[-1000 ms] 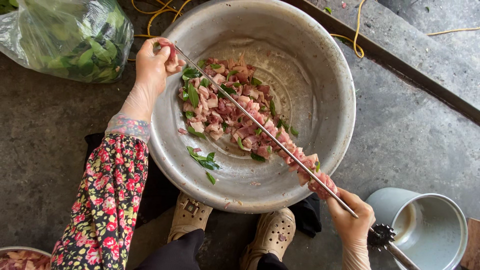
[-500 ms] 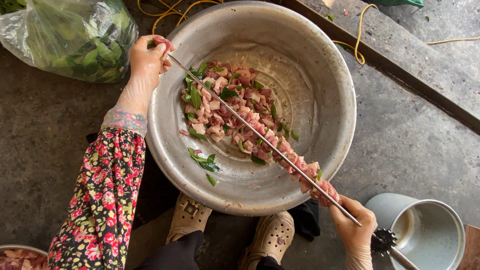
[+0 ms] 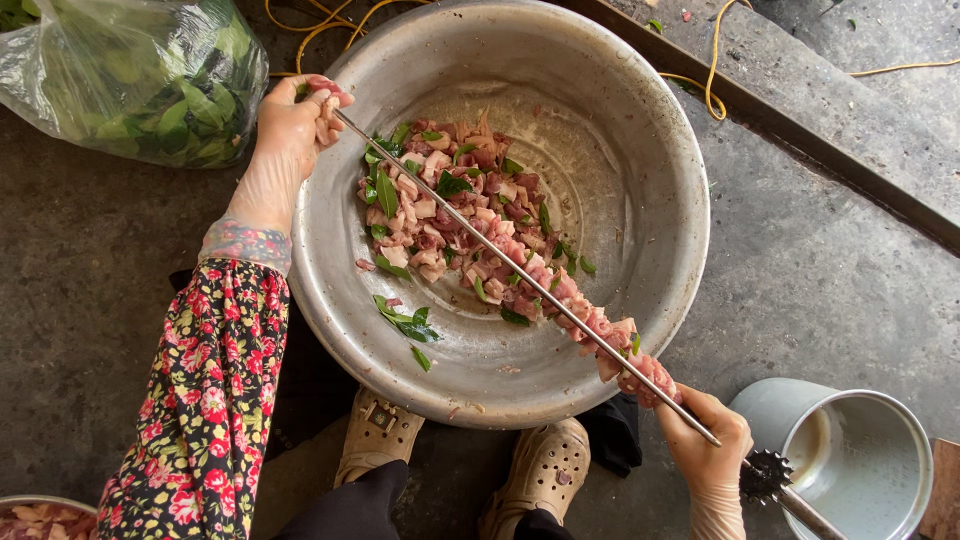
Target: The person threads pieces of raw meat and green leaves onto a long metal skewer. They repeatedly pick up small pieces from a large metal bowl and slide them onto the skewer held in the other hand.
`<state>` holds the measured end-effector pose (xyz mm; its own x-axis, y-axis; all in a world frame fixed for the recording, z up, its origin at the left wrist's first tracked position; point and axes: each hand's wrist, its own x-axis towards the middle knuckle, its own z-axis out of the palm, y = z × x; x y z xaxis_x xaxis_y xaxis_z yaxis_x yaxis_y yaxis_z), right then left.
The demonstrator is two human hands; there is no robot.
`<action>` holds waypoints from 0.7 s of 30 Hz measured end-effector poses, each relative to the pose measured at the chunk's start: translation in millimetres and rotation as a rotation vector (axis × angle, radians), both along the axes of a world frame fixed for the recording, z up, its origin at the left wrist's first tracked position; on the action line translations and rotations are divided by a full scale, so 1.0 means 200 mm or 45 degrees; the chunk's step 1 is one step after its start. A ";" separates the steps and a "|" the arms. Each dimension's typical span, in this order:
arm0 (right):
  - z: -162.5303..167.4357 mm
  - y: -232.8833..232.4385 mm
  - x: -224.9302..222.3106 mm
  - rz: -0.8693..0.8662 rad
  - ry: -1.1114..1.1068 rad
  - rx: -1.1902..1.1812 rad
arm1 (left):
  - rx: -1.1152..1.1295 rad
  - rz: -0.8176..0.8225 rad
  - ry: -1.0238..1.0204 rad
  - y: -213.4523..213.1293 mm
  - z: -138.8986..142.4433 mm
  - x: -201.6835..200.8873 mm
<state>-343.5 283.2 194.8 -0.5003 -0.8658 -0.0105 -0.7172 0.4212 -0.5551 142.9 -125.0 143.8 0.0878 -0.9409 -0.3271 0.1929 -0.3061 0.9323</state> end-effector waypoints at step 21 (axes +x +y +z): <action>0.03 -0.07 0.11 0.022 0.035 -0.144 | -0.365 -0.326 -0.153 0.41 0.19 -0.57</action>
<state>-320.5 268.9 200.0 -0.4841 -0.8691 0.1011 -0.7394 0.3446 -0.5783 28.6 -43.6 182.4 -0.1395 -0.9890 -0.0497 0.0282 -0.0541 0.9981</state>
